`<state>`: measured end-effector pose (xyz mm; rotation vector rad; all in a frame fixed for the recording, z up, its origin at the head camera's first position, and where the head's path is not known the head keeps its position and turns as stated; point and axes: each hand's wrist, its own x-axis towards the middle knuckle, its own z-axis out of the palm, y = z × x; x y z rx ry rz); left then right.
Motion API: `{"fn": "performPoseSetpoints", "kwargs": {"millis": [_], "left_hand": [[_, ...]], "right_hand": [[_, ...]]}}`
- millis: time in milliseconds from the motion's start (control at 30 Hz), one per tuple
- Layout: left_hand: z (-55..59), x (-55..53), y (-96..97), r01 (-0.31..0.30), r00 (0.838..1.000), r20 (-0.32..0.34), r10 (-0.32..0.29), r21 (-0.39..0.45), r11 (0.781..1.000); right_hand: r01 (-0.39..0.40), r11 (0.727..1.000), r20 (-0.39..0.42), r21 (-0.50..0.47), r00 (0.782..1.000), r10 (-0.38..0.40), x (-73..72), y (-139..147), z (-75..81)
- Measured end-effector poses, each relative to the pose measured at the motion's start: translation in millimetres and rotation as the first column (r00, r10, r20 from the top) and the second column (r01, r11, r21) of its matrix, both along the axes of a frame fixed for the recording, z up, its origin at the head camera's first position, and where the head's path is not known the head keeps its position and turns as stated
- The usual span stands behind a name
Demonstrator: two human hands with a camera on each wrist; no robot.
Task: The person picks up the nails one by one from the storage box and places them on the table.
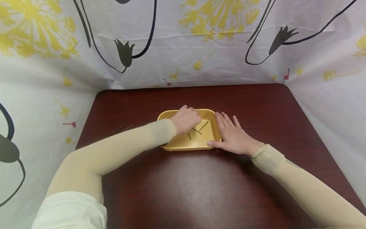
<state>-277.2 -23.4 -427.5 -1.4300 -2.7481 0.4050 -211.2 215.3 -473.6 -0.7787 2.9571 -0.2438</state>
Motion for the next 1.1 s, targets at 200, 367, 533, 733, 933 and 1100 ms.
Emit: {"fn": "performPoseSetpoints", "kwargs": {"millis": [200, 367, 533, 733, 933, 1100], "left_hand": [[8.2, 8.0, -7.9, 0.003, 1.000, -0.004, -0.003, 0.025, 1.000], [9.8, 12.1, -15.3, 0.010, 0.999, -0.034, -0.008, 0.055, 0.998], [13.6, 16.2, -22.6, 0.010, 0.998, -0.063, -0.005, 0.076, 0.997], [23.1, 21.2, -33.9, 0.005, 0.998, -0.070, 0.004, 0.119, 0.993], [28.5, 22.8, -46.1, -0.004, 0.997, -0.069, 0.015, 0.159, 0.987], [29.9, 21.8, -60.0, -0.034, 0.997, -0.059, 0.045, 0.172, 0.985]], "right_hand": [[0.002, 1.000, -0.001, -0.003, 1.000, -0.002, -0.1, 1, -1.5], [0.002, 1.000, 0.001, -0.003, 1.000, -0.002, 0.2, 0, -1.6], [-0.001, 1.000, -0.001, -0.002, 1.000, 0.001, -0.1, 1, -2.2], [0.001, 1.000, -0.002, -0.007, 1.000, -0.001, 0.4, 0, -2.7], [0.005, 1.000, -0.003, -0.008, 1.000, -0.005, 0.6, 0, -2.4], [0.006, 1.000, -0.001, -0.008, 1.000, -0.006, 0.7, 0, -2.3]]}}
